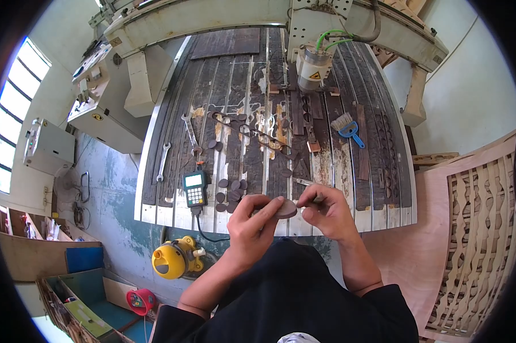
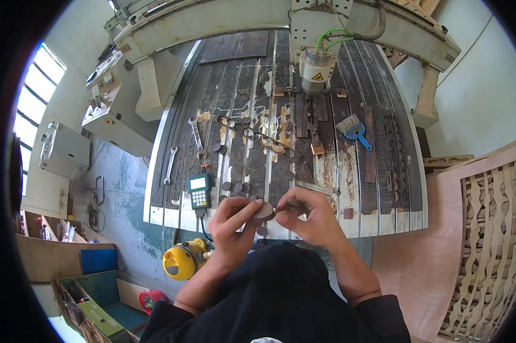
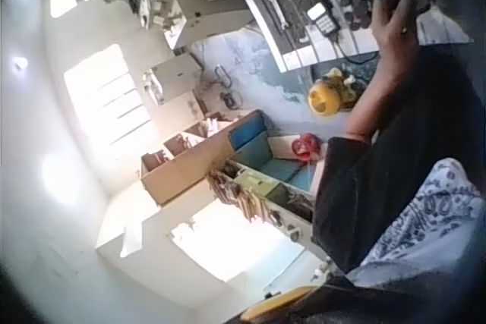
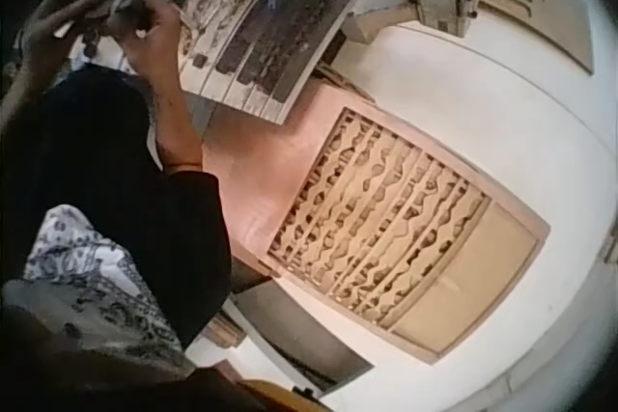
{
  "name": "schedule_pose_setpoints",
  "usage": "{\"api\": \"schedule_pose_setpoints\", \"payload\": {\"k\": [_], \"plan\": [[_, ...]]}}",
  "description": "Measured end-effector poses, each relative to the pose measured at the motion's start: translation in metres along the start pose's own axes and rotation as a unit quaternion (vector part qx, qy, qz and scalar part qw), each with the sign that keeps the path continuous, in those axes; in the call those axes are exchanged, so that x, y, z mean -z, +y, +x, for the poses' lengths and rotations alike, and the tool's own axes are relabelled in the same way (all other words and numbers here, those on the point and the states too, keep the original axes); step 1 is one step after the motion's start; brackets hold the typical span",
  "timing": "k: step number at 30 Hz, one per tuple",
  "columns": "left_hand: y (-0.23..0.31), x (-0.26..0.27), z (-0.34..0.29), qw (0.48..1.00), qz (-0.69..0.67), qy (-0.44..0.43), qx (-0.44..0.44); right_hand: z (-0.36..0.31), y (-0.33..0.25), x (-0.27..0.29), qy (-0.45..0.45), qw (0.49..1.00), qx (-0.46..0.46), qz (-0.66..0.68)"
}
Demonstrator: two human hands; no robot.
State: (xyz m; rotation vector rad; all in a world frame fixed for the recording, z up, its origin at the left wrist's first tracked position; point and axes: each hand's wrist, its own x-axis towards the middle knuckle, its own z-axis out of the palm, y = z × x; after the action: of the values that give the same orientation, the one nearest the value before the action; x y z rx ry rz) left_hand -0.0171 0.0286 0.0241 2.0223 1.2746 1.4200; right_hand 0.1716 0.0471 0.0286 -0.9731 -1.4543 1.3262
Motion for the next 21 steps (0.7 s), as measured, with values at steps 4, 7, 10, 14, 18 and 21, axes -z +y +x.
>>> {"api": "schedule_pose_setpoints", "payload": {"k": [4,7,10,14,18,21], "plan": [[-0.002,-0.001,0.000,0.996,0.030,0.036,-0.076,-0.005,-0.017,-0.009,-0.010,0.993,-0.091,0.076],[0.001,0.001,0.000,0.999,-0.004,0.023,-0.025,-0.006,-0.014,-0.006,-0.007,0.992,-0.102,0.077],[0.005,0.006,0.005,0.986,-0.128,-0.066,0.087,-0.005,-0.010,-0.006,0.036,0.995,-0.078,0.058],[-0.001,0.004,0.003,0.814,-0.490,-0.056,0.308,-0.003,-0.008,-0.010,0.045,0.996,-0.074,0.028],[-0.008,0.006,0.004,0.752,-0.518,-0.127,0.386,0.004,-0.005,-0.013,0.050,0.998,0.027,-0.042],[-0.007,0.007,0.006,0.739,-0.529,-0.119,0.399,0.005,0.008,0.001,0.074,0.997,0.016,-0.015]]}}
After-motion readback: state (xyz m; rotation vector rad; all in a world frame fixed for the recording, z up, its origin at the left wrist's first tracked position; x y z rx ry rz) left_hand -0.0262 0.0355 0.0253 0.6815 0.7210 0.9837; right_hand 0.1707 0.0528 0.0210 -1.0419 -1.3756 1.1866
